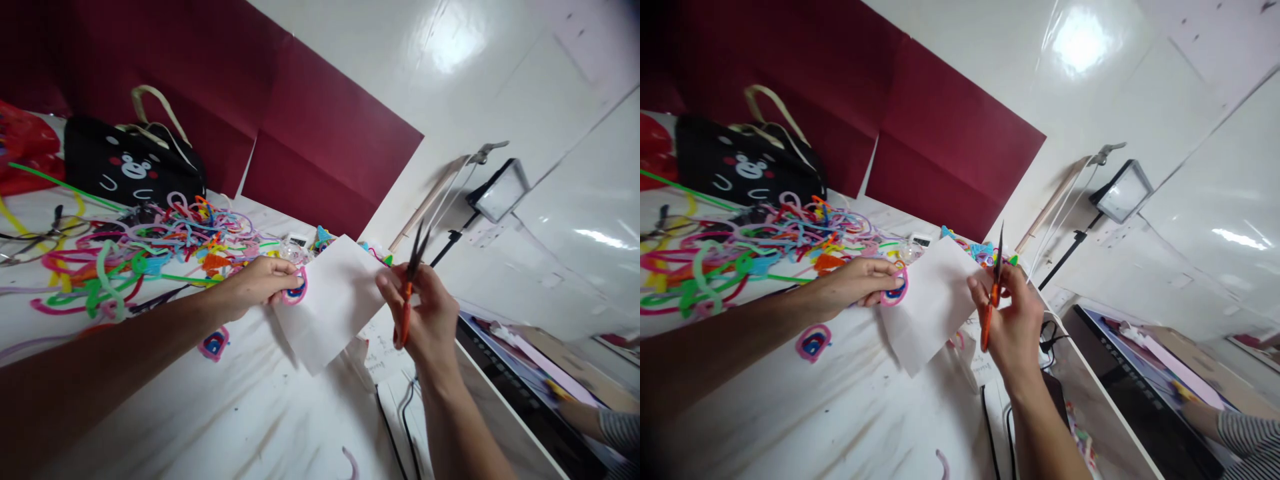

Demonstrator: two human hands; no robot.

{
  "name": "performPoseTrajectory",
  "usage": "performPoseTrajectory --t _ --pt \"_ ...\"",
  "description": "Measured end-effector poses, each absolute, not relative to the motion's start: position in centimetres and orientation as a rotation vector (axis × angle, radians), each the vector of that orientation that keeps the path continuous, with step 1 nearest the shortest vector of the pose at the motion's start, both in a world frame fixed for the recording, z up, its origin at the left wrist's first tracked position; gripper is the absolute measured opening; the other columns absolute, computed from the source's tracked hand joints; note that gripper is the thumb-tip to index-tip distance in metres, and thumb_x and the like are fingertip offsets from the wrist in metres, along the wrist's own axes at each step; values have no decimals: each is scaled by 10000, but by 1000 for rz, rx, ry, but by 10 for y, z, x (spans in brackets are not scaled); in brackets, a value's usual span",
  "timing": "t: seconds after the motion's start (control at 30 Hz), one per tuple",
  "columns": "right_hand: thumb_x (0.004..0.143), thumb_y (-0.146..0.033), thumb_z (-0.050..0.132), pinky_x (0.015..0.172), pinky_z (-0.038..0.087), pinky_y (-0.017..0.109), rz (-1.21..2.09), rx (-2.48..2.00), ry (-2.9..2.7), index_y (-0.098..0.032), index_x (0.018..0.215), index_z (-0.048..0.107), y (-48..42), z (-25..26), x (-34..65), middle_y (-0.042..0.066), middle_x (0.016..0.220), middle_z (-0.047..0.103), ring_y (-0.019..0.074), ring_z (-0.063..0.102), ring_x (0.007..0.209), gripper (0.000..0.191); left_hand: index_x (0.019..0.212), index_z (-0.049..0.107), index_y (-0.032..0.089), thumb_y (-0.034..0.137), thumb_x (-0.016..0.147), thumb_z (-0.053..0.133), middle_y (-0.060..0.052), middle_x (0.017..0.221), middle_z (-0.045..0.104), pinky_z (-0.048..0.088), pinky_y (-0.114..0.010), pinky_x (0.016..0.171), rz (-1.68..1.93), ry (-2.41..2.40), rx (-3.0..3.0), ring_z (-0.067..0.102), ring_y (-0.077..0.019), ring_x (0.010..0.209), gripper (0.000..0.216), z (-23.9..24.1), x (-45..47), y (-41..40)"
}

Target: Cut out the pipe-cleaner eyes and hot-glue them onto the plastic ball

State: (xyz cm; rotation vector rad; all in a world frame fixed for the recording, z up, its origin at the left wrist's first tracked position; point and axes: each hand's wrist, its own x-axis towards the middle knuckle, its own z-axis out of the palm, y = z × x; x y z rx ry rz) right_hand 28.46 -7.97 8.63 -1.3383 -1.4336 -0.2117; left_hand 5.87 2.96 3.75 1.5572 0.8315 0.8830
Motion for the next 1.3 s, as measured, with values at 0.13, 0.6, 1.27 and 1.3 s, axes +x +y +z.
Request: performPoseTrajectory --t 0.13,0.6,1.27,1.3 --pt "815 -400 757 744 471 318 -511 -1356 -1332 -217 991 662 -112 74 279 43 938 712 190 641 796 271 673 582 163 294 765 668 39 428 512 236 -160 385 912 837 1495 408 -62 382 181 40 61 26" --pt "890 -665 554 427 396 215 1264 -1120 -1320 -170 825 518 -123 5 215 0 593 576 84 499 408 500 826 571 167 278 848 652 59 515 541 304 -126 352 1027 787 1301 461 -50 387 139 38 71 18" --pt "825 -763 548 352 373 194 1154 -1211 -1297 -172 779 520 -107 -1 210 -26 539 537 80 480 368 594 796 547 166 273 851 635 47 568 549 353 -153 383 1004 730 1278 486 -66 428 148 46 74 1" --pt "818 -775 542 358 376 198 1142 -1224 -1305 -177 773 513 -107 1 209 -28 532 532 81 479 366 600 796 546 166 263 850 632 50 569 549 351 -153 383 1007 741 1277 487 -66 427 141 48 75 0"
